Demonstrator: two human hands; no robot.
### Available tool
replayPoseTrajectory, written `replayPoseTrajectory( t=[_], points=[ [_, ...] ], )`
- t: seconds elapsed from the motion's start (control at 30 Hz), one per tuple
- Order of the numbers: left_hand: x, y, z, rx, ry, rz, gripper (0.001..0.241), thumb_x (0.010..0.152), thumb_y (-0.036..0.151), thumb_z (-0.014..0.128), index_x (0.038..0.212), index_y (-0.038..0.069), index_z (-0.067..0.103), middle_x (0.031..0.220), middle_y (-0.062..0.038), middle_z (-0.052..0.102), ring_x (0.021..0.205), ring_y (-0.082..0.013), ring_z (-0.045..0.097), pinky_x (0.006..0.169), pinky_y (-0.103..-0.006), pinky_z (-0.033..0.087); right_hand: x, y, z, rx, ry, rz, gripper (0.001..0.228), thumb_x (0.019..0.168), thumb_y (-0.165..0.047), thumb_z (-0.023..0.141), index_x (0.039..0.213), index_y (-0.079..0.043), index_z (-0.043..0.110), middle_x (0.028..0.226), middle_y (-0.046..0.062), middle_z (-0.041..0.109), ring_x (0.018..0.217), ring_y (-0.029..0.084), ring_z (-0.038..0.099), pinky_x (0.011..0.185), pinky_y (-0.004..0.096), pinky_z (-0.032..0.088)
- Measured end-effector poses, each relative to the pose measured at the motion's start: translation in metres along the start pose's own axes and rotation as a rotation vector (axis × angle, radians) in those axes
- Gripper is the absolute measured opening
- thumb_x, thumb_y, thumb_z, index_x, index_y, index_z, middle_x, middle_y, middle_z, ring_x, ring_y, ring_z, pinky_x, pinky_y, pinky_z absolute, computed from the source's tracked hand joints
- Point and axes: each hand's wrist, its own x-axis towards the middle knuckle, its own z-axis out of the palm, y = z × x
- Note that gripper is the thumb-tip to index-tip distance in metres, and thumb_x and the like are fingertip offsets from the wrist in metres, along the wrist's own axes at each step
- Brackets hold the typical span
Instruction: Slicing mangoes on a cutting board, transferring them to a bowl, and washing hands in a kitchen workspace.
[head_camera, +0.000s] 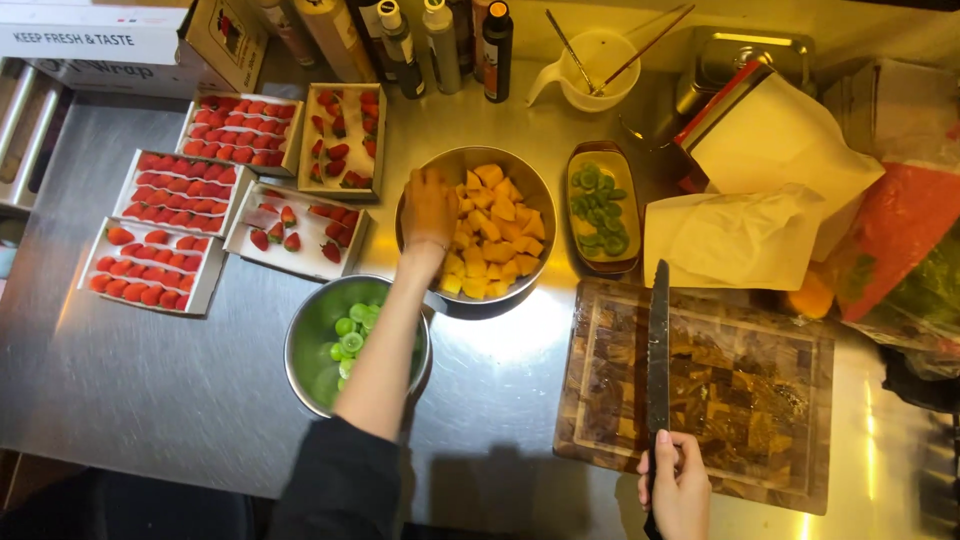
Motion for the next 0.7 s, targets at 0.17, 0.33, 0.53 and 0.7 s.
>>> replayPoseTrajectory(
  t=[0.17, 0.33, 0.53, 0.7],
  points=[
    [0.032, -0.025, 0.034, 0.411, -0.173, 0.325, 0.017, 0.091, 0.014, 0.064, 0.106, 0.005, 0.064, 0.110, -0.016, 0.064, 0.105, -0.0363, 0.062, 0.088, -0.0499, 0.051, 0.010, 0.015, 0.002, 0.031, 0.043, -0.010, 0.030, 0.106, -0.028, 0.049, 0.105, 0.001, 0.052, 0.064, 0.013, 0.057, 0.037, 0.017, 0.046, 0.034, 0.034, 0.032],
    [0.051, 0.012, 0.039, -0.097, -0.210, 1.000, 0.023, 0.087, 0.021, 0.060, 0.105, 0.007, 0.064, 0.115, -0.011, 0.066, 0.110, -0.0318, 0.060, 0.096, -0.0448, 0.049, 0.011, 0.013, 0.005, 0.053, 0.115, -0.013, 0.028, 0.106, -0.027, 0.049, 0.107, 0.001, 0.051, 0.063, 0.014, 0.056, 0.037, 0.018, 0.046, 0.034, 0.034, 0.034],
    [0.064, 0.020, 0.081, 0.074, -0.914, 1.119, 0.032, 0.099, 0.033, 0.058, 0.093, 0.003, 0.070, 0.099, -0.015, 0.069, 0.094, -0.0327, 0.064, 0.082, -0.0439, 0.053, -0.002, 0.008, 0.009, 0.019, 0.135, -0.003, 0.027, 0.107, -0.025, 0.049, 0.107, 0.002, 0.052, 0.063, 0.013, 0.056, 0.037, 0.017, 0.045, 0.034, 0.034, 0.032],
    [0.073, 0.063, 0.044, -0.024, -0.964, 1.088, 0.041, 0.096, 0.040, 0.055, 0.100, 0.004, 0.073, 0.104, -0.017, 0.072, 0.098, -0.0348, 0.066, 0.085, -0.0453, 0.055, -0.015, 0.022, 0.014, 0.010, 0.219, 0.048, 0.025, 0.106, -0.022, 0.051, 0.108, 0.002, 0.054, 0.062, 0.014, 0.056, 0.035, 0.018, 0.043, 0.033, 0.035, 0.031]
  ],
)
